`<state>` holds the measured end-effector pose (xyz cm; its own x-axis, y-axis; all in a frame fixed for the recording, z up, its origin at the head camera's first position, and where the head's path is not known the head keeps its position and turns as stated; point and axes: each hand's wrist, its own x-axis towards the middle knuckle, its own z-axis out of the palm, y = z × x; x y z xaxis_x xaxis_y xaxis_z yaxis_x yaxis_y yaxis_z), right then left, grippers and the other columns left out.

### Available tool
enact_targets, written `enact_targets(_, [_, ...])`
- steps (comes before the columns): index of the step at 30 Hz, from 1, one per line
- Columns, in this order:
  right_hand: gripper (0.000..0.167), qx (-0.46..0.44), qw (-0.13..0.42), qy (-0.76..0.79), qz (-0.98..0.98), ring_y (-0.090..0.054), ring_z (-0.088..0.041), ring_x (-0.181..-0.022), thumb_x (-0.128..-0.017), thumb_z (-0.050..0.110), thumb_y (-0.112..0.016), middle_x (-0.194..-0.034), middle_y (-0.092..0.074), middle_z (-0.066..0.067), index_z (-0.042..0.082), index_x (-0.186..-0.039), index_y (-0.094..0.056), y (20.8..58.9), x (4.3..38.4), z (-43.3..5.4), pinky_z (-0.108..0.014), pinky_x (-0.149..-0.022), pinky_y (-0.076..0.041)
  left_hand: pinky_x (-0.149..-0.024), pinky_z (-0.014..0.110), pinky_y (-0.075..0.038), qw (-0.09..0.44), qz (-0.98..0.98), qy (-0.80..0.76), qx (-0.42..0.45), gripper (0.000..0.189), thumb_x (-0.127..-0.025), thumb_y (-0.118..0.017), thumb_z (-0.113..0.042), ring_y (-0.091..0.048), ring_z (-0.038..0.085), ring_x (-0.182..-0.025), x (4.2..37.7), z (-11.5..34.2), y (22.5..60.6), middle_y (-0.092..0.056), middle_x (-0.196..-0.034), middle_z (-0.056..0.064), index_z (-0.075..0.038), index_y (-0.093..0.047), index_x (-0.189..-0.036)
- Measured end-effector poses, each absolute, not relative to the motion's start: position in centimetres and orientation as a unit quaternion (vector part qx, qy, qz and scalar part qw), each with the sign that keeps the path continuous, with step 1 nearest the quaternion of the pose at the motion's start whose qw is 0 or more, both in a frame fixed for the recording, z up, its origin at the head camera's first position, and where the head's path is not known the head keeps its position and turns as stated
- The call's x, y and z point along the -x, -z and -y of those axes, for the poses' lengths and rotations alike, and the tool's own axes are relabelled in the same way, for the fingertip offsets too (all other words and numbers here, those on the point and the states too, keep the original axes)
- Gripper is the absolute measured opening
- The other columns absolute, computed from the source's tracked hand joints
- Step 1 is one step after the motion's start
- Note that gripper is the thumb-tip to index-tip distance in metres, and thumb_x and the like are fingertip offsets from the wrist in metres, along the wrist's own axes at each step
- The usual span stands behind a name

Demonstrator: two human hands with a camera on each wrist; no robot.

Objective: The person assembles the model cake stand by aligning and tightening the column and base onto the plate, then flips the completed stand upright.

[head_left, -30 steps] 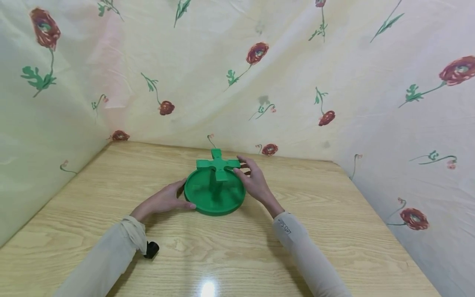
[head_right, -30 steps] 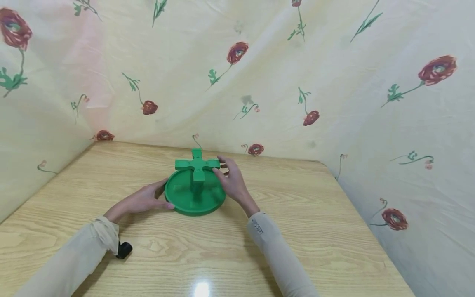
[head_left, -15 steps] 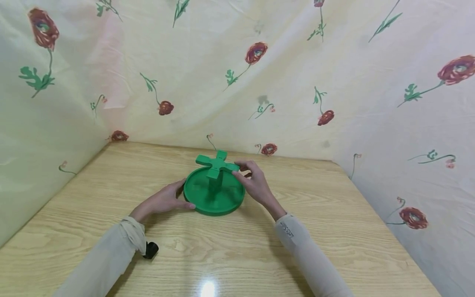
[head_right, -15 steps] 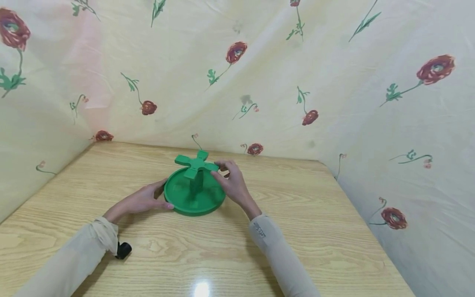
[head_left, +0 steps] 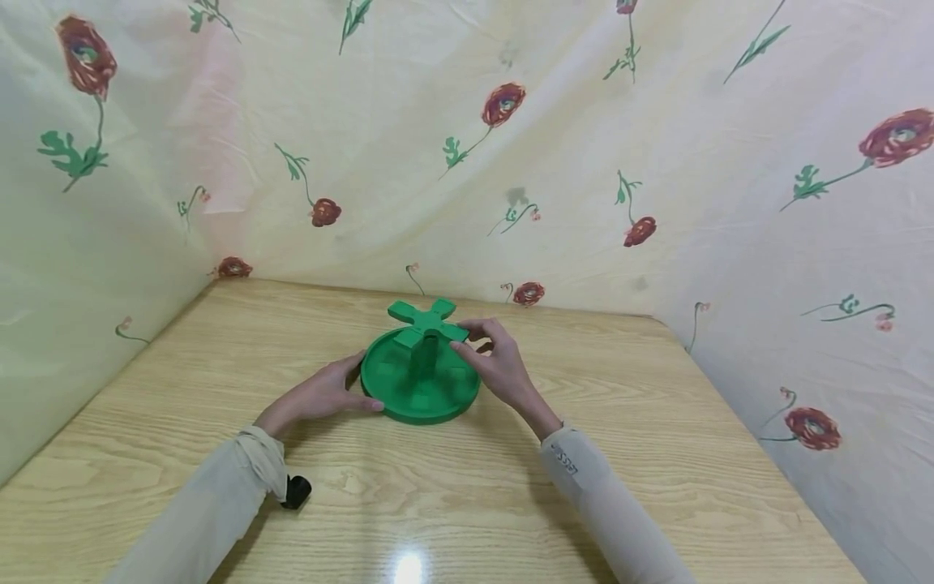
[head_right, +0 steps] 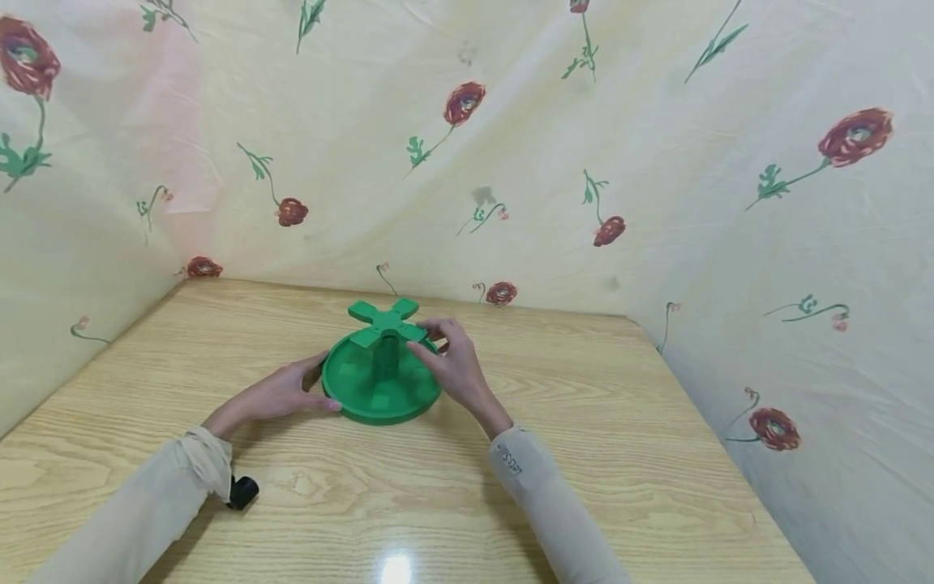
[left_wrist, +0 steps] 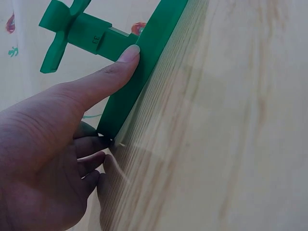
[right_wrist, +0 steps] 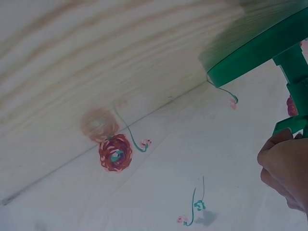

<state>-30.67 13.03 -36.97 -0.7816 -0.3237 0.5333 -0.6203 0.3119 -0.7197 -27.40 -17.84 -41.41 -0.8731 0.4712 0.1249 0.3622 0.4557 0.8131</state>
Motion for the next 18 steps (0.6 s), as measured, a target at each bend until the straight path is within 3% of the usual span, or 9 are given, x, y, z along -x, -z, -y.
enact_targets(10, [0.031, -0.292, 0.170, -0.501, 0.797, -0.062, -0.032, -0.102, -0.095, 0.009, -0.077, -0.114, -0.066, -0.014, -0.002, -0.122, -0.068, 37.2, 29.7, -12.3, -0.046, -0.081, -0.055, -0.121, 0.059, -0.021, 0.057, -0.847, -0.465, -0.251, 0.104, -0.090, -0.084, -0.029, -0.020, 0.041, -0.153, 27.6, 17.8, 41.6, -0.026, -0.165, 0.023, 0.007, -0.018, -0.162])
enact_targets(18, [0.031, -0.261, 0.177, -0.499, 0.807, -0.062, -0.029, -0.101, -0.094, 0.012, -0.079, -0.111, -0.067, -0.012, -0.001, -0.120, -0.071, 37.4, 28.7, -11.5, -0.041, -0.080, -0.055, -0.121, 0.060, -0.020, 0.059, -0.849, -0.463, -0.248, 0.103, -0.089, -0.085, -0.028, -0.020, 0.041, -0.153, 27.6, 17.8, 41.5, -0.028, -0.165, 0.023, 0.006, -0.020, -0.162])
